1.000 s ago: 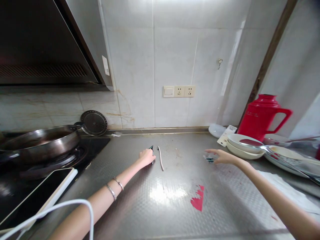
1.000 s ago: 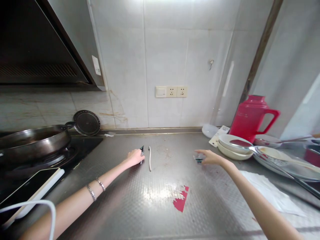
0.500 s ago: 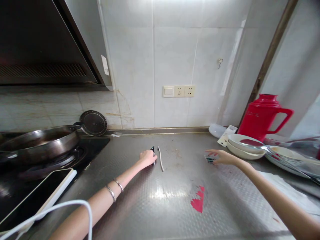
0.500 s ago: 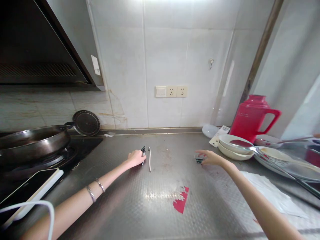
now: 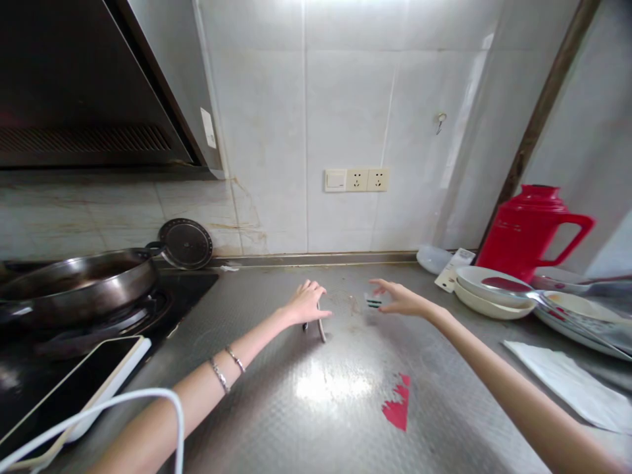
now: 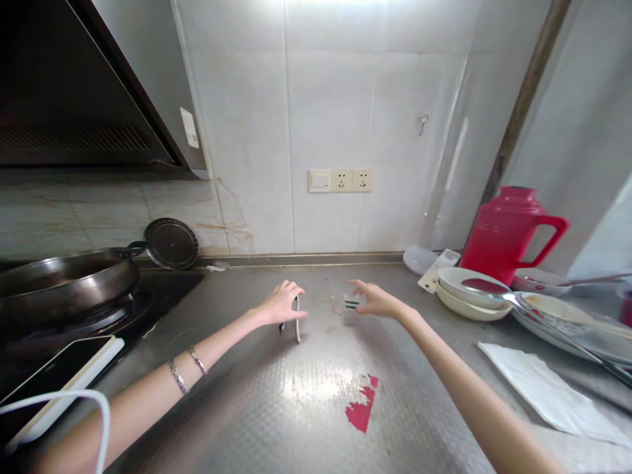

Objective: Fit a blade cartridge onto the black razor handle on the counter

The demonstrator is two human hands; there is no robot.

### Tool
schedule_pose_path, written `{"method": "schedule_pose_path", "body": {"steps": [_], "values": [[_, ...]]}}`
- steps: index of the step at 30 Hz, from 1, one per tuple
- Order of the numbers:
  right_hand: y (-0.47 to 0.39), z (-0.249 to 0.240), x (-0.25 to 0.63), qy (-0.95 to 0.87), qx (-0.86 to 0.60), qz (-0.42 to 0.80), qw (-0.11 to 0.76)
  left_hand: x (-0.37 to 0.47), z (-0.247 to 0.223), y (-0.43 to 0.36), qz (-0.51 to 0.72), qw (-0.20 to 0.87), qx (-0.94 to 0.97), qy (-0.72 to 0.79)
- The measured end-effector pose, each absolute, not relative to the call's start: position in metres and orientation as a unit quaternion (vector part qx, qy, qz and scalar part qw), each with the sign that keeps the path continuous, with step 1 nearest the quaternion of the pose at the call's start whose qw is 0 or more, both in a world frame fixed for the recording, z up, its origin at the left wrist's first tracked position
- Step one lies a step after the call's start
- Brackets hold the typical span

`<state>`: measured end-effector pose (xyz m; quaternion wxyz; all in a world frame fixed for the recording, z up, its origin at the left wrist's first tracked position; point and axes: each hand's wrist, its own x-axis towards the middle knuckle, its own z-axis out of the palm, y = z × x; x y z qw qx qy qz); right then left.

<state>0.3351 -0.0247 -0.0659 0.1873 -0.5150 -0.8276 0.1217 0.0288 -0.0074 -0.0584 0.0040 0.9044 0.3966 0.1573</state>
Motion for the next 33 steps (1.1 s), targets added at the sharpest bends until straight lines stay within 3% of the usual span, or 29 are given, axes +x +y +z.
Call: {"method": "schedule_pose_path", "body": {"steps": [11, 33], "values": [[-0.044, -0.045, 0.253, -0.867, -0.453, 0.116, 0.174, 0.054, -0.063, -0.006, 0.133, 0.029, 0.916, 0.377], [-0.052, -0.073, 0.282, -0.843, -0.501, 0.127, 0.148, 0.048, -0.074, 0.016, 0.004, 0.024, 0.890, 0.456]]}}
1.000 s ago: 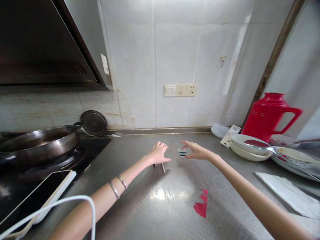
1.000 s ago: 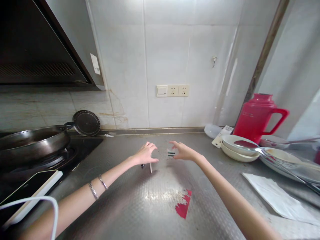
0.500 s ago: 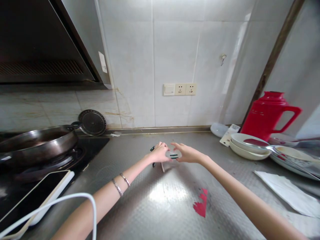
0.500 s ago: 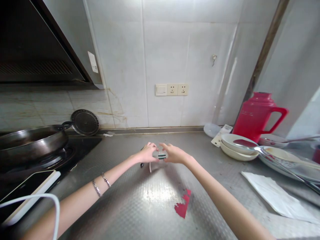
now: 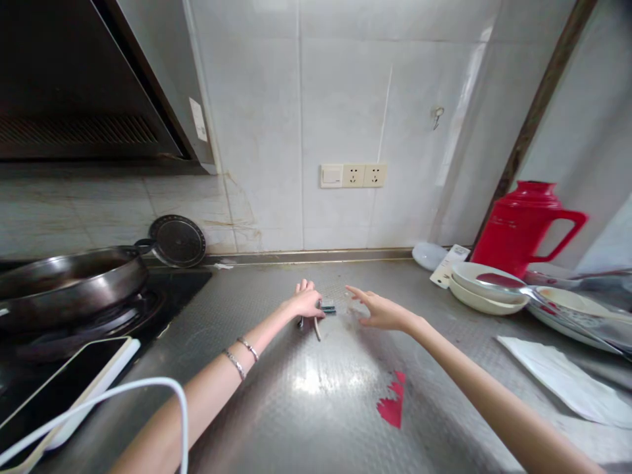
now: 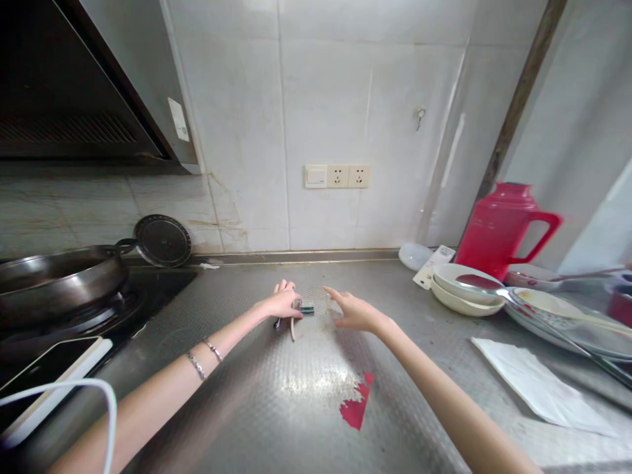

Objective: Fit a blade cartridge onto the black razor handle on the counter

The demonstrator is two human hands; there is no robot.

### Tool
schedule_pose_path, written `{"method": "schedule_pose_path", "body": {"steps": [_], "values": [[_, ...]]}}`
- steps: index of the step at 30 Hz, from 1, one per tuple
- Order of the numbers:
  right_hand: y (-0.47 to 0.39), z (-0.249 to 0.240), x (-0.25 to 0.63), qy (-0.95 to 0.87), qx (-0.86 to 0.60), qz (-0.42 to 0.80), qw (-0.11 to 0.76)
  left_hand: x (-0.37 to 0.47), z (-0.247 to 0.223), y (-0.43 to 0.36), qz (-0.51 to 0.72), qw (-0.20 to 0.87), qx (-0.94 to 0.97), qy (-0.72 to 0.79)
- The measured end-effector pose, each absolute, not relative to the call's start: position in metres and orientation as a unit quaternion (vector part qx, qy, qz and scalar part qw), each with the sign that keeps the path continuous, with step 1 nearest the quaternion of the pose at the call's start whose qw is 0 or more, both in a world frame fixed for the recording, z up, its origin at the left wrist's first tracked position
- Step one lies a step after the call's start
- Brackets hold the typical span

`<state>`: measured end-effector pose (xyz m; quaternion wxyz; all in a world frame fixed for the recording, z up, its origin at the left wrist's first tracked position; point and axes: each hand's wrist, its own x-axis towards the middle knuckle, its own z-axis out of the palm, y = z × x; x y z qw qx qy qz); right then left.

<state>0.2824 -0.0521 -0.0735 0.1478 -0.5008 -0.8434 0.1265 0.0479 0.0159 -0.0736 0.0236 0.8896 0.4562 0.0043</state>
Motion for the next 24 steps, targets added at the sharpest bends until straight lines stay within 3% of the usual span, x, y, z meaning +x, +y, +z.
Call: {"method": "schedule_pose_path", "body": {"steps": [17, 24], "values": [[-0.042, -0.085, 0.287, -0.831, -0.513, 0.142, 0.161, 0.046, -0.071, 0.015, 0.001, 0.044, 0.889, 0.455], [-0.016, -0.109, 0.312, -0.813, -0.551, 0.050, 0.180, 0.017, -0.071, 0.020, 0.117, 0.024, 0.870, 0.478]]}}
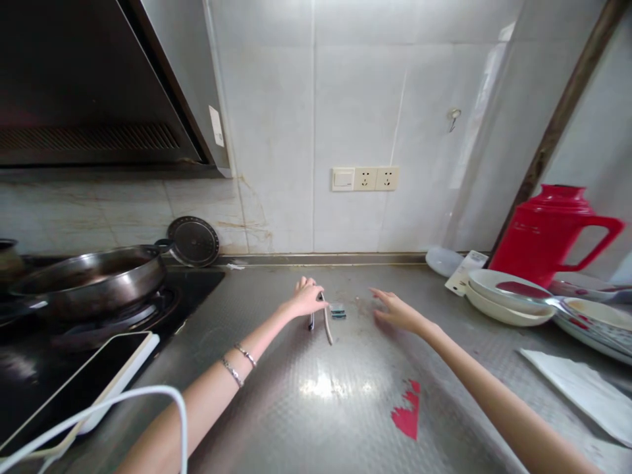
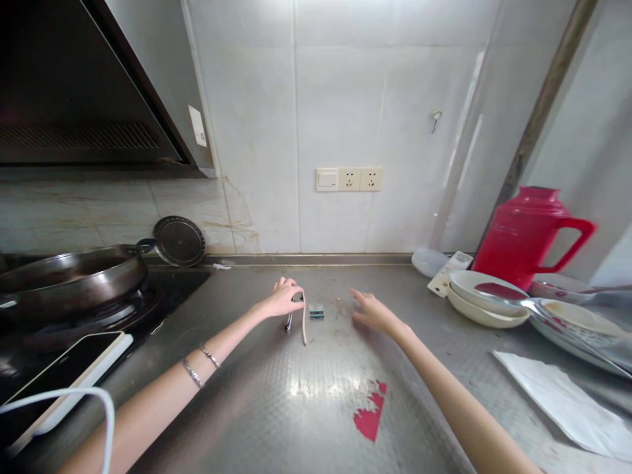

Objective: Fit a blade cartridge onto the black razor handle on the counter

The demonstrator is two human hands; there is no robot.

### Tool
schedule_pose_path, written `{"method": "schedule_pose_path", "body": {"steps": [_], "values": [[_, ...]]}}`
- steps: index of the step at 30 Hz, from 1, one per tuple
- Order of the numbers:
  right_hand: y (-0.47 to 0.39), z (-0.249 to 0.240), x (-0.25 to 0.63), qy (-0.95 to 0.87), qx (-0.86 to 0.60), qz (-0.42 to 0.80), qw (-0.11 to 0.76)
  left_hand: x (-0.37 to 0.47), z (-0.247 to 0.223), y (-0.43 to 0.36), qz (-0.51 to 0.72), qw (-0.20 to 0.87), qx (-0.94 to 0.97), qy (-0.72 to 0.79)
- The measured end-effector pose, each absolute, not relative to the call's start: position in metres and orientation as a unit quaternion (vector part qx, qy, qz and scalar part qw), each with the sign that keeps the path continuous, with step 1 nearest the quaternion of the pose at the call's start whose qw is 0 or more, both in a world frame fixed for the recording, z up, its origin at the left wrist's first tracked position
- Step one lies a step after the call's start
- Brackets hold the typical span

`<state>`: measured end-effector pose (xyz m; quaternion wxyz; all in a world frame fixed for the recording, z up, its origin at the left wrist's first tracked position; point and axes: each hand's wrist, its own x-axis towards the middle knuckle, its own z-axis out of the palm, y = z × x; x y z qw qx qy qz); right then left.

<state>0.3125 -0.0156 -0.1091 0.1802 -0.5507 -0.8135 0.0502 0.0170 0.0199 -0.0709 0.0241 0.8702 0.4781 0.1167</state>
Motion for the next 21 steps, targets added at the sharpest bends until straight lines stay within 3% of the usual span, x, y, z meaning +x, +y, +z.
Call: {"method": "schedule_pose_path", "body": {"steps": [10, 21], "values": [[-0.002, -0.133, 0.337, -0.745, -0.639, -0.022, 0.190, -0.073, -0.115, 0.035, 0.149, -0.015, 0.738, 0.658], [-0.003, -0.148, 0.339, -0.740, -0.636, -0.042, 0.216, -0.073, -0.118, 0.028, 0.136, -0.049, 0.735, 0.662]]}}
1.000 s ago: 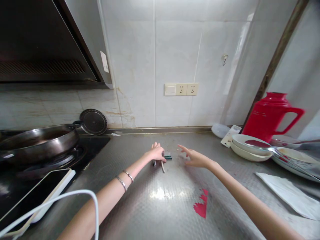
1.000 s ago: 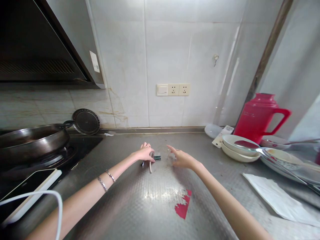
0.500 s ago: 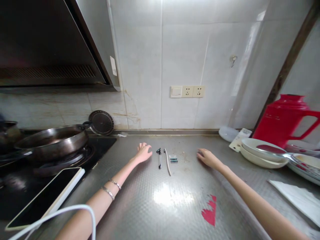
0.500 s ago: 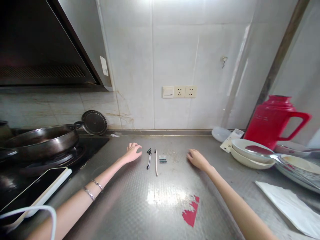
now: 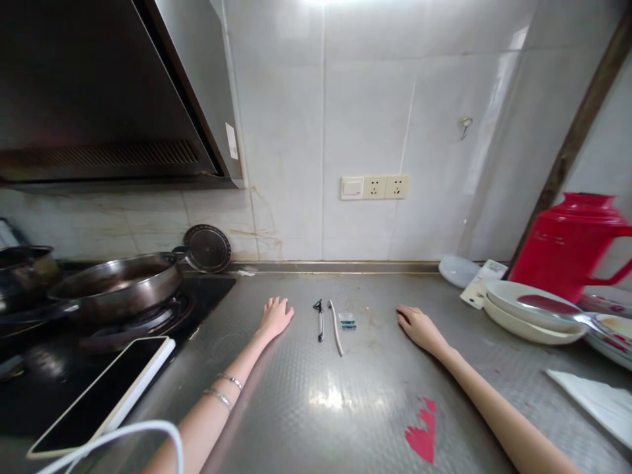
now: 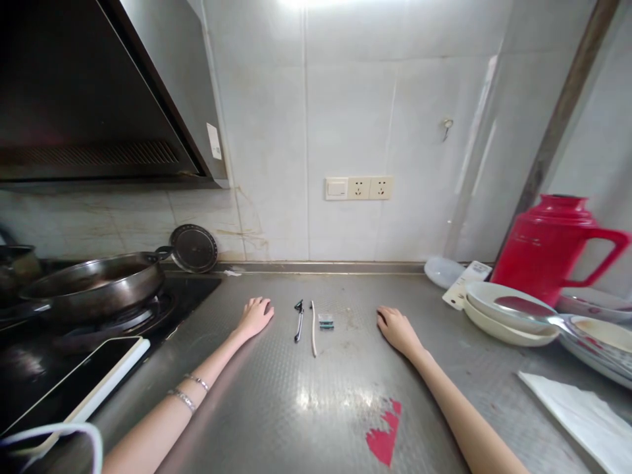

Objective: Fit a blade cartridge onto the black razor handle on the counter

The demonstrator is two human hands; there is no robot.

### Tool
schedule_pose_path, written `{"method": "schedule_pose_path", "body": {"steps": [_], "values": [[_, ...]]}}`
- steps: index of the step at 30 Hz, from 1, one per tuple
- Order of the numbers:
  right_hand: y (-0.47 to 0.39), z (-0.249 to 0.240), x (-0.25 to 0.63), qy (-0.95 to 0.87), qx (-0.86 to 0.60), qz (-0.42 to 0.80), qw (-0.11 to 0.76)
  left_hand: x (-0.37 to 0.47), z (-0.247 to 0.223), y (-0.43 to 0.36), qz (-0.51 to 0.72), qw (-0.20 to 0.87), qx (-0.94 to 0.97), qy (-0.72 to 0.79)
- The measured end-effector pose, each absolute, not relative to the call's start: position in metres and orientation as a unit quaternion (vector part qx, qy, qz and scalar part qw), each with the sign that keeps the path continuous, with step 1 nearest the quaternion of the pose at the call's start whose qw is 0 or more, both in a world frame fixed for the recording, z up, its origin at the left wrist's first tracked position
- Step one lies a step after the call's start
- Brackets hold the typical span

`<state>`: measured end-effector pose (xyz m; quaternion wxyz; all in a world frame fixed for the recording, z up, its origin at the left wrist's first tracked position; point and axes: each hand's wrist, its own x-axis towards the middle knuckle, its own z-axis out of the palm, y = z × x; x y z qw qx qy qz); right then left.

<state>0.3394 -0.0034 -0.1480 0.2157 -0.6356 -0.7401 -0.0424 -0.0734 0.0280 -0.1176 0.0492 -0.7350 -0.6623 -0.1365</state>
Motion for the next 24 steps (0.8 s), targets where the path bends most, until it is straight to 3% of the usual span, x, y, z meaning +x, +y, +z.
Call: {"method": "schedule_pose_path", "body": {"steps": [24], "values": [[-0.0040, -0.1529, 0.3413, -0.743, -0.628, -0.041, 0.230, -0.0723, -0.1132, 0.0225, -0.116, 0.053, -0.741, -0.659]]}}
